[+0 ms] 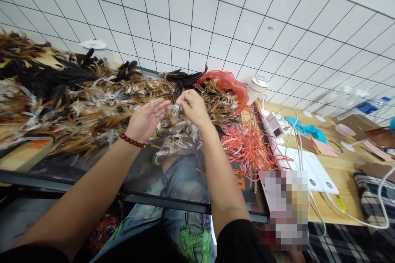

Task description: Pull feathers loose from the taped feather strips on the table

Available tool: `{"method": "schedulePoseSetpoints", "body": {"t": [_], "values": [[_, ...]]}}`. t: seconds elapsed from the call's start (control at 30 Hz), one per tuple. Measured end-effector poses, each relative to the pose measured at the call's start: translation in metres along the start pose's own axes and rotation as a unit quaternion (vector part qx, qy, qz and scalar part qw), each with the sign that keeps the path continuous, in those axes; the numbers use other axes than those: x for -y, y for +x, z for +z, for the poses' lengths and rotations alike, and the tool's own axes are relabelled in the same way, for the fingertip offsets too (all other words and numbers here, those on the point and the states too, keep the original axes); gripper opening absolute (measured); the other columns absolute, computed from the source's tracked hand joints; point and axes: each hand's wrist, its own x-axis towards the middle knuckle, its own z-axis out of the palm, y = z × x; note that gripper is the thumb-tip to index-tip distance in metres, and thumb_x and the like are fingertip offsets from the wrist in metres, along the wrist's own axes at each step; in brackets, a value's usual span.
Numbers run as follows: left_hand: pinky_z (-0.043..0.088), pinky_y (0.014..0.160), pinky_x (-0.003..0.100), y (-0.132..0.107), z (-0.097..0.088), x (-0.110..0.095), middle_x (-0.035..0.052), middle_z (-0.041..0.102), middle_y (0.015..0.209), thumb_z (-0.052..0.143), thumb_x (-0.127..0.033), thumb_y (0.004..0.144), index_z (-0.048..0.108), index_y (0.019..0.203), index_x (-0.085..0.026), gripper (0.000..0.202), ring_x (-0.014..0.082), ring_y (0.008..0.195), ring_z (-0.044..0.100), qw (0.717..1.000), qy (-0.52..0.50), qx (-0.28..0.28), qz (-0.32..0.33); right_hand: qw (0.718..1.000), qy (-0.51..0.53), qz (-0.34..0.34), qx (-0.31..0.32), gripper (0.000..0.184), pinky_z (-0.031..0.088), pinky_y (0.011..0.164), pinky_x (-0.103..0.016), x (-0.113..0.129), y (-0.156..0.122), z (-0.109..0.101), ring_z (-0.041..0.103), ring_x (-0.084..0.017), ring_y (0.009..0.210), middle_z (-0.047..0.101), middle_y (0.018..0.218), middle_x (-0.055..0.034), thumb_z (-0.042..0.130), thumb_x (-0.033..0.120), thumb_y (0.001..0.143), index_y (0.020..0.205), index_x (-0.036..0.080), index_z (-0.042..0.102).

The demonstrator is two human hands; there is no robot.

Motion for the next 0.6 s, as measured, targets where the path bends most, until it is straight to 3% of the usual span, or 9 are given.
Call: {"method": "schedulePoseSetpoints", "body": {"t": [0.07, 0.17, 0.23, 0.33, 0.4, 0.5, 0.6], "values": [[0.05, 0.087, 0.033, 0.002, -0.001, -0.003, 0.0127, 0.07, 0.108, 0.068, -0.037, 0.08, 0.064, 0.1, -0.018, 0.028, 0.0192, 0.102, 0.065, 1.0, -0.021, -0.017, -0.013, 1.0, 0.012, 0.01, 0.01, 0.012, 0.044, 0.086, -0.033, -0.005, 0.0, -0.009, 0.053, -0.016, 0.087, 0.055, 0.088, -0.003, 0.059, 0.022, 0.081, 0.07, 0.018, 0.061], [0.048, 0.087, 0.025, 0.0, 0.002, -0.003, 0.0084, 0.069, 0.111, 0.073, -0.03, 0.077, 0.067, 0.1, -0.019, 0.026, 0.0159, 0.106, 0.063, 0.997, 0.036, -0.048, 0.042, 0.998, 0.037, 0.005, 0.048, 0.011, 0.044, 0.088, -0.033, -0.007, -0.001, -0.011, 0.054, -0.016, 0.09, 0.057, 0.09, -0.003, 0.062, 0.024, 0.08, 0.072, 0.018, 0.064], [0.048, 0.08, 0.021, -0.005, 0.006, -0.002, 0.0081, 0.07, 0.101, 0.075, -0.031, 0.074, 0.069, 0.092, -0.016, 0.024, 0.0148, 0.097, 0.063, 0.997, 0.066, -0.005, 0.044, 0.997, 0.044, -0.001, 0.068, 0.01, 0.044, 0.089, -0.033, -0.004, -0.001, -0.003, 0.054, -0.016, 0.092, 0.057, 0.093, -0.0033, 0.063, 0.025, 0.08, 0.073, 0.018, 0.066], [0.048, 0.06, 0.022, -0.011, 0.01, -0.002, 0.0057, 0.066, 0.074, 0.075, -0.041, 0.073, 0.068, 0.079, -0.013, 0.03, 0.0126, 0.066, 0.06, 0.993, 0.055, 0.099, -0.042, 0.995, 0.05, -0.006, 0.087, 0.011, 0.045, 0.089, -0.032, -0.001, -0.001, 0.011, 0.054, -0.015, 0.092, 0.056, 0.096, -0.0038, 0.062, 0.025, 0.081, 0.075, 0.017, 0.067], [0.045, 0.051, 0.022, -0.014, 0.011, -0.004, 0.0021, 0.059, 0.065, 0.076, -0.042, 0.07, 0.064, 0.073, -0.012, 0.032, 0.0084, 0.051, 0.049, 0.987, 0.028, 0.133, -0.085, 0.995, 0.057, -0.01, 0.083, 0.012, 0.045, 0.089, -0.032, -0.001, -0.002, 0.017, 0.055, -0.015, 0.092, 0.056, 0.096, -0.0041, 0.062, 0.025, 0.081, 0.075, 0.017, 0.067], [0.034, 0.041, 0.017, -0.014, 0.01, -0.004, -0.0015, 0.051, 0.06, 0.08, -0.036, 0.067, 0.062, 0.072, -0.011, 0.031, 0.0029, 0.044, 0.034, 0.983, 0.011, 0.147, -0.106, 0.996, 0.062, -0.006, 0.068, 0.015, 0.046, 0.09, -0.032, -0.004, -0.002, 0.017, 0.057, -0.016, 0.092, 0.059, 0.094, -0.0047, 0.062, 0.028, 0.082, 0.075, 0.017, 0.068], [0.024, 0.037, 0.014, -0.012, 0.009, -0.001, -0.0035, 0.043, 0.055, 0.078, -0.034, 0.07, 0.063, 0.073, -0.01, 0.028, 0.0019, 0.042, 0.028, 0.988, 0.026, 0.124, -0.088, 0.997, 0.055, -0.007, 0.057, 0.02, 0.046, 0.094, -0.034, -0.006, -0.001, 0.014, 0.059, -0.017, 0.098, 0.063, 0.099, -0.0062, 0.059, 0.034, 0.086, 0.083, 0.018, 0.071]]}}
